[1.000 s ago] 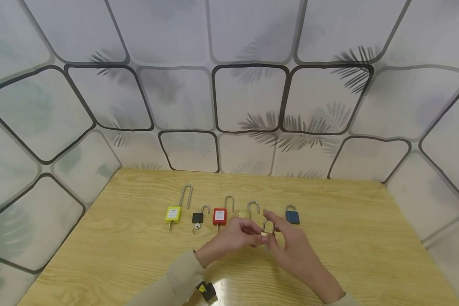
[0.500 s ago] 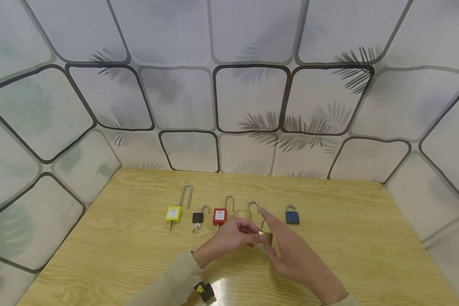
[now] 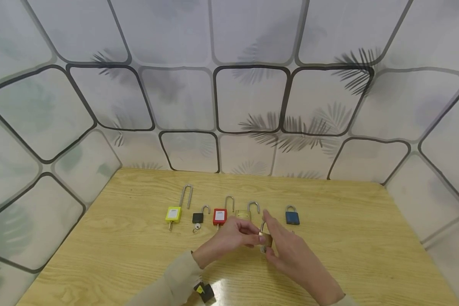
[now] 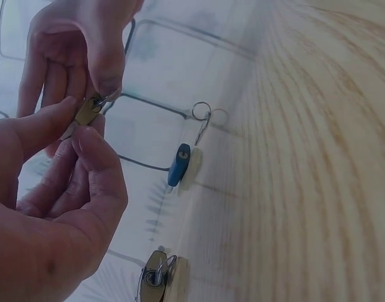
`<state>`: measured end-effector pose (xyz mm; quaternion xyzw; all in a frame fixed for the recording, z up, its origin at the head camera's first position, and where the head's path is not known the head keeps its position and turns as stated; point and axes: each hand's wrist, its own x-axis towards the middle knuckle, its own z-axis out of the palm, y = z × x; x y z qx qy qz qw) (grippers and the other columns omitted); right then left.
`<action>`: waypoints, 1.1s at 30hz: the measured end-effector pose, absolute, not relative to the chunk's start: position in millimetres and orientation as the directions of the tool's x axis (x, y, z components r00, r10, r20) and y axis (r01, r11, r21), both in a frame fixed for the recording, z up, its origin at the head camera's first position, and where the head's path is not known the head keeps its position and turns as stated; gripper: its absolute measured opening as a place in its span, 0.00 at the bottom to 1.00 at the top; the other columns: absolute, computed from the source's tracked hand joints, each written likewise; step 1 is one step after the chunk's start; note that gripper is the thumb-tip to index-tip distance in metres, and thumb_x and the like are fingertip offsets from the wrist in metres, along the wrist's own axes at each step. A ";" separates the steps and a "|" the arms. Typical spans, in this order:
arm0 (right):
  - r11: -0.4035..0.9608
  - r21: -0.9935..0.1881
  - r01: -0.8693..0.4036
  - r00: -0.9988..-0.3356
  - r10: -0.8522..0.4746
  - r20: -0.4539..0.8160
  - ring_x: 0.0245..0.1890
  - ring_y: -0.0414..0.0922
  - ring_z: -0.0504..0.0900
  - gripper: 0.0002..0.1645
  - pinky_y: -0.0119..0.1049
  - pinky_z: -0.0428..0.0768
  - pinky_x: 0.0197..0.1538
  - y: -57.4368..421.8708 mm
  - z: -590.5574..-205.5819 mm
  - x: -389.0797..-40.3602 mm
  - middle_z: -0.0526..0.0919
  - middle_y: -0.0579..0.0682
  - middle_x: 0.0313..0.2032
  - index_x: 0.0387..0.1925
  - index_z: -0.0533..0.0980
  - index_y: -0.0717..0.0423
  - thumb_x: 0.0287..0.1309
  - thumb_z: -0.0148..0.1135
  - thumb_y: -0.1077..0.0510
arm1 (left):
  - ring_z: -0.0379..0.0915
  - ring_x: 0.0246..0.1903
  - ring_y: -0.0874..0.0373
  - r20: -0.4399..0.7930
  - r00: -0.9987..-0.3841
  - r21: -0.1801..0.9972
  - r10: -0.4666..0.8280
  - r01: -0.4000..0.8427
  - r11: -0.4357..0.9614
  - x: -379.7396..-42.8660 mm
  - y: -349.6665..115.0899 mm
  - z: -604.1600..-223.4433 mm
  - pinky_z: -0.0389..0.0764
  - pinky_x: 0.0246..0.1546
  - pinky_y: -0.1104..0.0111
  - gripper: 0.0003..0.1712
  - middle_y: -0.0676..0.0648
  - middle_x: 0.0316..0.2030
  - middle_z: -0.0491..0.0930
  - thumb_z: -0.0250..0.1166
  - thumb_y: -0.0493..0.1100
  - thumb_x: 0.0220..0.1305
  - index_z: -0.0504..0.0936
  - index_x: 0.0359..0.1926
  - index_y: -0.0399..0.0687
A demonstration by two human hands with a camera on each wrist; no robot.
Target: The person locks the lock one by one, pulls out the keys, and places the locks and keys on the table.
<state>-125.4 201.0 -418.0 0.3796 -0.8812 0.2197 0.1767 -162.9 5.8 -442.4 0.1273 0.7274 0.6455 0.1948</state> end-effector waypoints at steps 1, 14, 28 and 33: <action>0.612 -0.260 -0.747 -0.650 -0.589 0.479 0.15 0.29 0.55 0.56 0.21 0.66 0.16 201.0 -418.2 -124.9 0.80 0.63 0.53 0.70 0.55 0.70 0.37 0.69 0.68 | 0.83 0.27 0.59 -0.119 -0.892 0.988 0.437 -0.064 0.137 -162.8 5.9 -442.9 0.87 0.34 0.60 0.06 0.45 0.31 0.89 0.73 0.39 0.55 0.89 0.34 0.41; 0.623 -0.274 -0.732 -0.668 -0.580 0.465 0.16 0.29 0.57 0.46 0.21 0.67 0.16 200.5 -420.8 -122.9 0.85 0.60 0.45 0.63 0.65 0.71 0.37 0.70 0.68 | 0.85 0.31 0.50 -0.132 -0.884 0.987 0.449 -0.076 0.141 -161.5 6.2 -443.8 0.87 0.37 0.56 0.06 0.46 0.31 0.90 0.73 0.41 0.54 0.89 0.34 0.44; 0.583 -0.236 -0.777 -0.608 -0.601 0.518 0.25 0.34 0.73 0.43 0.25 0.80 0.22 200.0 -423.1 -124.1 0.85 0.51 0.37 0.60 0.69 0.69 0.34 0.69 0.70 | 0.84 0.33 0.46 -0.118 -0.881 0.988 0.458 -0.057 0.143 -161.1 5.5 -441.9 0.87 0.34 0.62 0.06 0.46 0.31 0.90 0.73 0.40 0.55 0.89 0.34 0.44; 0.507 -0.216 -0.835 -0.528 -0.627 0.573 0.30 0.36 0.77 0.45 0.28 0.83 0.28 198.5 -422.9 -126.0 0.83 0.57 0.46 0.62 0.66 0.72 0.33 0.65 0.73 | 0.84 0.31 0.55 -0.117 -0.882 0.989 0.457 -0.062 0.133 -161.0 2.8 -440.7 0.86 0.34 0.65 0.06 0.46 0.32 0.89 0.73 0.40 0.55 0.88 0.35 0.44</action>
